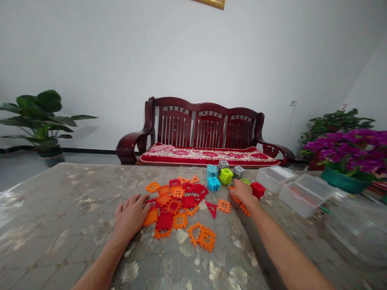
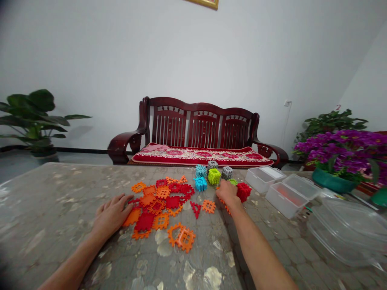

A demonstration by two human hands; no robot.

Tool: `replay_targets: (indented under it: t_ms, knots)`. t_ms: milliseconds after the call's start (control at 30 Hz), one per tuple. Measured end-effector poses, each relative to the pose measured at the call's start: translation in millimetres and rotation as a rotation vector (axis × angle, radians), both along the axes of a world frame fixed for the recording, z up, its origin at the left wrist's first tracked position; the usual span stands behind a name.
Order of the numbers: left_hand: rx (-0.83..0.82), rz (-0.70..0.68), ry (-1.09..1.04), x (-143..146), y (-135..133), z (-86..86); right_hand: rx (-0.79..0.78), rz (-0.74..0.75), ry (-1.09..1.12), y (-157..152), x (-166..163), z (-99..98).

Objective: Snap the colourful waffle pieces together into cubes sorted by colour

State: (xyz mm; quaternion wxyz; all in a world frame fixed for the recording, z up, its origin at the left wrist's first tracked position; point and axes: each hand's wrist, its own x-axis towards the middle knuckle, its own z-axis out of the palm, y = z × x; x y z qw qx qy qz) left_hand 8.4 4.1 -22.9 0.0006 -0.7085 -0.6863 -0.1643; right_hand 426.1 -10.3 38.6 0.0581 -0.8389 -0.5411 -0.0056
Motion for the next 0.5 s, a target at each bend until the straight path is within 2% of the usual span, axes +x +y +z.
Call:
replay_targets:
  t_ms: [233,500]
  knots:
    - [0.001,0.002,0.001,2,-3,4.1,0.154,0.132,0.067,-16,22,-1.7]
    - [-0.006,0.01,0.019,3,-3,5.0,0.207,0.215,0.112,-42,31,-27.6]
